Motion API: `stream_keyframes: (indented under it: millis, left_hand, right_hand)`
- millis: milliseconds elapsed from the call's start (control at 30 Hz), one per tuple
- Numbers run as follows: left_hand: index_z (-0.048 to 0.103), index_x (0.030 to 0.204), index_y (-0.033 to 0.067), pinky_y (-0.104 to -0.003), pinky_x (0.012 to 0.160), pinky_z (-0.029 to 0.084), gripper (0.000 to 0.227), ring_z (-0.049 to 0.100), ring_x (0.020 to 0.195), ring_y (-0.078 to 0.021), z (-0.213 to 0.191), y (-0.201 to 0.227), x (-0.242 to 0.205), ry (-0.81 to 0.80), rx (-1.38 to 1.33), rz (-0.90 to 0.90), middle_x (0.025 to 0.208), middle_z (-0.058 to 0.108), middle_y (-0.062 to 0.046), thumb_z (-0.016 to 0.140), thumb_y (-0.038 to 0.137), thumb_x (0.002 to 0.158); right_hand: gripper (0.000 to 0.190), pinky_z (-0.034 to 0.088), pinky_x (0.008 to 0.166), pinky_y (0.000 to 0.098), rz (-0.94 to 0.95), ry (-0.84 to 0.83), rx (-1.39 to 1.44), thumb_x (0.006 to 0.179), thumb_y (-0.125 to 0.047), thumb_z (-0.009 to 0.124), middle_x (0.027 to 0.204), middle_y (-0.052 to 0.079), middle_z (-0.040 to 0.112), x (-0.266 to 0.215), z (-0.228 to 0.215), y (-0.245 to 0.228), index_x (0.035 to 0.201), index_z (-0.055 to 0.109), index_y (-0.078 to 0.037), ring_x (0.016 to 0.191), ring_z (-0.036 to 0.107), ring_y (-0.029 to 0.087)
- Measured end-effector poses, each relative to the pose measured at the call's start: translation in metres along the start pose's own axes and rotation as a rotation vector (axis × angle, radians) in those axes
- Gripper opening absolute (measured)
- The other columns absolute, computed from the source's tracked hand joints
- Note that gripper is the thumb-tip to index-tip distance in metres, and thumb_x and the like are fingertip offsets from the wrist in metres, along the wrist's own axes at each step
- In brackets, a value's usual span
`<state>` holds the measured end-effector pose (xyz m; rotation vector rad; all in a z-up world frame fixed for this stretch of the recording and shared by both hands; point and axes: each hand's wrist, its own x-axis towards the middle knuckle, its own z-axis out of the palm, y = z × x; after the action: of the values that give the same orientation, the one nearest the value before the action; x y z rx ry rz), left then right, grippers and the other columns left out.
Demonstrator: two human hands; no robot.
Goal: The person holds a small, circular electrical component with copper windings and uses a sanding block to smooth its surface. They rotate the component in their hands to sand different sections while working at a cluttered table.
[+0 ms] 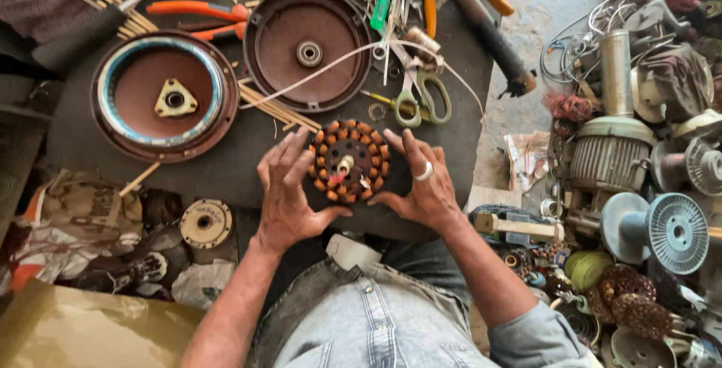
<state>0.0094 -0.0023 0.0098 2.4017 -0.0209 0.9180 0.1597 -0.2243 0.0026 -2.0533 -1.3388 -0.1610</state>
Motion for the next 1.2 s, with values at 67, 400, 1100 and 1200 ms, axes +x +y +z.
stream_keyframes:
  millis: [67, 400, 1100, 1200]
  left_hand:
    - [0.036, 0.143, 0.0172, -0.057, 0.121, 0.027, 0.100, 0.040, 0.148, -0.0369, -0.001, 0.001, 0.005, -0.040, -0.018, 0.074, 0.160, 0.040, -0.016, 0.095, 0.045, 0.067]
    - [0.047, 0.141, 0.0172, -0.056, 0.123, 0.029, 0.086, 0.044, 0.145, -0.0334, 0.002, 0.011, 0.035, -0.200, -0.107, 0.216, 0.144, 0.052, -0.010, 0.096, 0.026, 0.070]
    - [0.032, 0.150, 0.0106, -0.045, 0.110, 0.051, 0.094, 0.059, 0.127, -0.0265, 0.043, 0.043, 0.012, 0.236, -1.453, -0.692, 0.132, 0.058, -0.015, 0.085, -0.009, 0.075]
    - [0.031, 0.149, 0.0110, -0.043, 0.114, 0.049, 0.094, 0.058, 0.130, -0.0257, 0.050, 0.036, 0.008, 0.228, -1.442, -0.674, 0.133, 0.058, -0.014, 0.086, -0.007, 0.074]
  right_hand:
    - [0.138, 0.041, 0.108, 0.0460, 0.001, 0.020, 0.000, 0.064, -0.044, 0.095, 0.154, 0.007, 0.054, -0.002, -0.001, -0.003, 0.165, 0.007, -0.012, 0.130, 0.056, 0.034]
    - [0.116, 0.046, 0.114, 0.0436, 0.080, 0.097, 0.308, 0.083, -0.035, 0.090, 0.150, 0.015, 0.060, -0.006, -0.010, -0.008, 0.166, 0.015, -0.005, 0.134, 0.060, 0.030]
    - [0.039, 0.051, 0.112, 0.0350, -0.122, 0.556, 0.146, 0.113, -0.026, 0.041, 0.138, 0.016, 0.065, 0.030, -0.083, -0.045, 0.132, 0.061, 0.001, 0.124, 0.066, 0.026]
    - [0.034, 0.051, 0.109, 0.0378, -0.269, 0.508, 0.021, 0.111, -0.024, 0.046, 0.135, 0.015, 0.065, 0.032, -0.077, -0.072, 0.130, 0.063, 0.000, 0.122, 0.066, 0.027]
